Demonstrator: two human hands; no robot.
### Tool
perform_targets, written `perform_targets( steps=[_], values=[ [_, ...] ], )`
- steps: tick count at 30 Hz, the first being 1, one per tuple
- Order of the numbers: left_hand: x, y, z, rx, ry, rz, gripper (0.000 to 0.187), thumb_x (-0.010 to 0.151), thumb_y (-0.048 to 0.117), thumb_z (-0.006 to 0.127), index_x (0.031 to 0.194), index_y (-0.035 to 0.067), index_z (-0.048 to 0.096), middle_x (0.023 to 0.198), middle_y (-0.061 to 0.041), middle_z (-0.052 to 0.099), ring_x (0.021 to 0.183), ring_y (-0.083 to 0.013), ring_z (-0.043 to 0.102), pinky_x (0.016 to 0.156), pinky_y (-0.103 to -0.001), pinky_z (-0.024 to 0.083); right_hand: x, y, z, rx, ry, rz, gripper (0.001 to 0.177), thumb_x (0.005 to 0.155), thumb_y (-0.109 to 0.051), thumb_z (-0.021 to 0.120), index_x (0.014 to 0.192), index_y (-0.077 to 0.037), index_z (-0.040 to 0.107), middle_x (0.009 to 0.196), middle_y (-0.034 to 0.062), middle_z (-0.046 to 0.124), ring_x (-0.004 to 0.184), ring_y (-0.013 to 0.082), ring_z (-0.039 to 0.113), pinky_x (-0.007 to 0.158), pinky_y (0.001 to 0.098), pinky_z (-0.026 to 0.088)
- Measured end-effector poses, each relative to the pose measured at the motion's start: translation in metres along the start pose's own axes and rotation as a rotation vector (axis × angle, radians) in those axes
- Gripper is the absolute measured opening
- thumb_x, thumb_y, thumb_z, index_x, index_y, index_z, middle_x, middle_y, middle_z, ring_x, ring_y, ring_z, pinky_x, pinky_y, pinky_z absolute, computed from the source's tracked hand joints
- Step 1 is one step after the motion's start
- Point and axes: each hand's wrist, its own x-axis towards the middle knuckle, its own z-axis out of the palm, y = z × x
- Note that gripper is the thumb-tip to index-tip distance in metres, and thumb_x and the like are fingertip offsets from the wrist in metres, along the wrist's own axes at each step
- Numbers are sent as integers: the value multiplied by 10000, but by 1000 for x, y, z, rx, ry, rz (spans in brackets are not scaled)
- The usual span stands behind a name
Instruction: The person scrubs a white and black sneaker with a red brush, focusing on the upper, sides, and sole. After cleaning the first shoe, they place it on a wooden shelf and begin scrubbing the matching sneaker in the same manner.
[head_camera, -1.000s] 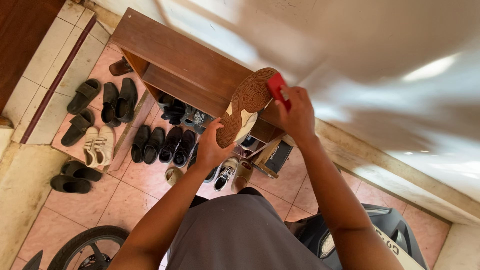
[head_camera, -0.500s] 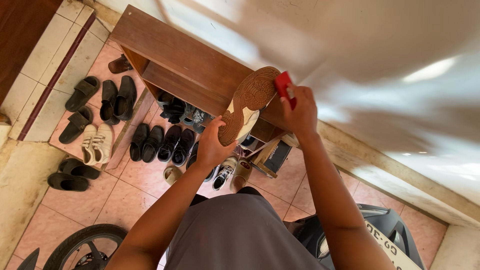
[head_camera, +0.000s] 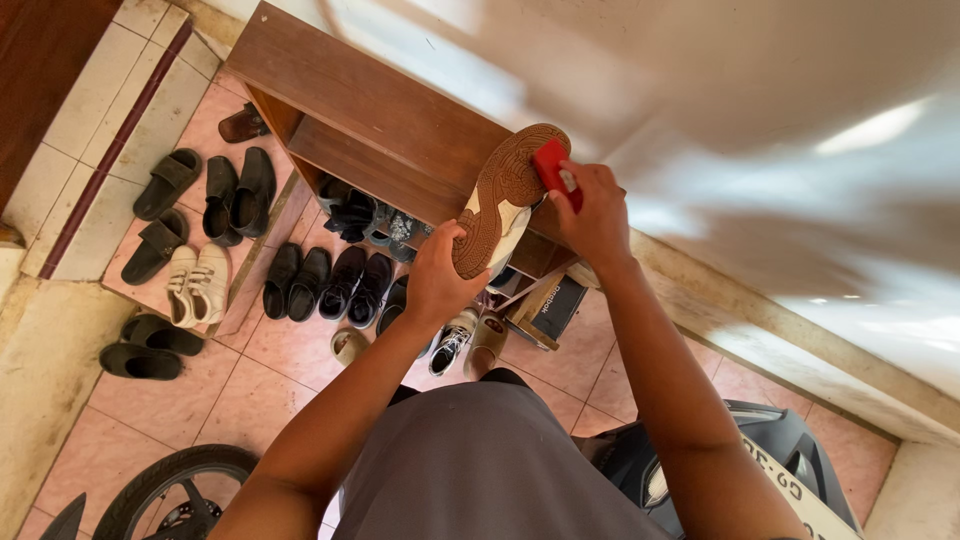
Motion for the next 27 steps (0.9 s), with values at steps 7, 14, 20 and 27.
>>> perform_targets(
  steps=[7, 14, 20, 27],
  values=[
    [0, -5, -2, -11, -12, 23, 676, 710, 227, 885, 1241, 31, 516, 1388, -272, 570, 1251, -443, 577, 1069, -491, 453, 1, -8, -2, -43, 70, 82, 406, 914, -145, 796, 1281, -35, 662, 1141, 184, 660, 1016, 347, 667, 903, 429, 547],
    [0, -17, -4, -25, -56, 69, 687, 720, 223, 877, 1265, 25, 507, 1388, -253, 567, 1236, -448, 566, 1044, -497, 458, -29, -32, 3, -36, 62, 139, 417, 912, -143, 768, 1297, -38, 646, 1209, 185, 633, 1092, 376, 632, 912, 443, 537],
    [6, -29, -4, -24, -53, 118, 682, 719, 237, 882, 1258, 35, 516, 1373, -246, 572, 1260, -443, 560, 1062, -496, 462, -52, -52, 15, -70, 27, 33, 430, 913, -165, 768, 1297, -47, 616, 1198, 197, 618, 1098, 387, 634, 935, 462, 544],
    [10, -29, -9, -10, -101, 130, 674, 718, 248, 877, 1253, 40, 524, 1391, -251, 558, 1274, -445, 548, 1062, -498, 458, -58, -61, 22, -92, 81, 185, 426, 934, -165, 746, 1322, -72, 598, 1201, 211, 595, 1043, 398, 644, 868, 470, 554]
  ],
)
